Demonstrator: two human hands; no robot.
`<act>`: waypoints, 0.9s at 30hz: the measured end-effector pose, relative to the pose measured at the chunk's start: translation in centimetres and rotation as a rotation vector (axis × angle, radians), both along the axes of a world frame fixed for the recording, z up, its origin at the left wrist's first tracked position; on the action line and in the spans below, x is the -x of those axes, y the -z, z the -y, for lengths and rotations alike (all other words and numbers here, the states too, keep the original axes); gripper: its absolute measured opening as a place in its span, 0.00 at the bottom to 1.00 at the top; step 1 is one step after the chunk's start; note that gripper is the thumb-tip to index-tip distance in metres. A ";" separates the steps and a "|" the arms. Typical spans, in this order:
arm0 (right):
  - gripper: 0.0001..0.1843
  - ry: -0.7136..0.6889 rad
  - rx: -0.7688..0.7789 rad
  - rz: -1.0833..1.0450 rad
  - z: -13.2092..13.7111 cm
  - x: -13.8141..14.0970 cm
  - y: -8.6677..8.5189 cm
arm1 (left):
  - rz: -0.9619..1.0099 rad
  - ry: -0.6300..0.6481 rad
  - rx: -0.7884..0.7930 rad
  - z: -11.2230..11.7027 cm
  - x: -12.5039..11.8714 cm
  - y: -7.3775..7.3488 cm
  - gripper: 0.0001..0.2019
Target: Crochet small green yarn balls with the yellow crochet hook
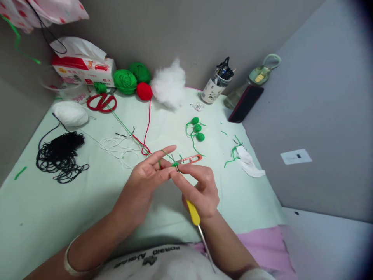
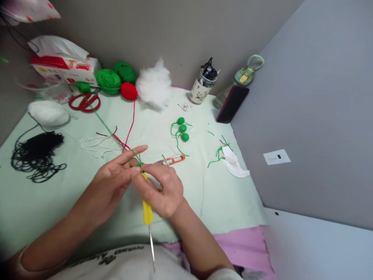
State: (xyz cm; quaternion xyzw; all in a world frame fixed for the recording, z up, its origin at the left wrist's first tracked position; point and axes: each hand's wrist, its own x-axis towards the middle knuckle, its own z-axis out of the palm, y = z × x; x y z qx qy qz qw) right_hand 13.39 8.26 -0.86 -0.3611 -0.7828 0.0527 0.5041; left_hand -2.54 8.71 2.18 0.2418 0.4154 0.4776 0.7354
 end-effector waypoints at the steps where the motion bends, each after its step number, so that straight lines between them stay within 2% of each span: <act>1: 0.29 0.007 -0.005 0.005 0.0 0.0 0.1 | 0.098 0.056 0.069 -0.2 0.1 0.0 0.22; 4: 0.22 -0.040 0.122 -0.187 -0.2 0.0 -0.2 | 0.182 0.082 0.129 -0.8 0.5 -0.1 0.21; 10: 0.09 -0.122 0.530 -0.736 -0.8 0.5 -1.8 | -0.037 -0.027 -0.018 -1.1 1.2 -0.2 0.17; 15: 0.08 -0.140 0.709 -0.900 -1.4 0.5 -1.9 | -0.113 -0.035 -0.065 -0.8 0.9 0.2 0.16; 19: 0.07 -0.216 0.694 -0.812 -1.5 0.8 -1.4 | -0.063 0.021 -0.085 -0.6 0.4 0.5 0.18; 22: 0.09 -0.177 0.610 -0.729 -1.2 1.1 -1.1 | -0.070 0.000 -0.080 -0.6 0.1 0.5 0.16; 25: 0.14 -0.094 0.439 -0.481 -0.8 1.2 -0.7 | -0.043 -0.047 -0.045 -0.6 -0.1 0.4 0.19; 27: 0.20 -0.050 0.273 -0.295 -0.7 1.1 -0.4 | 0.041 -0.019 0.016 -0.7 -0.2 0.4 0.20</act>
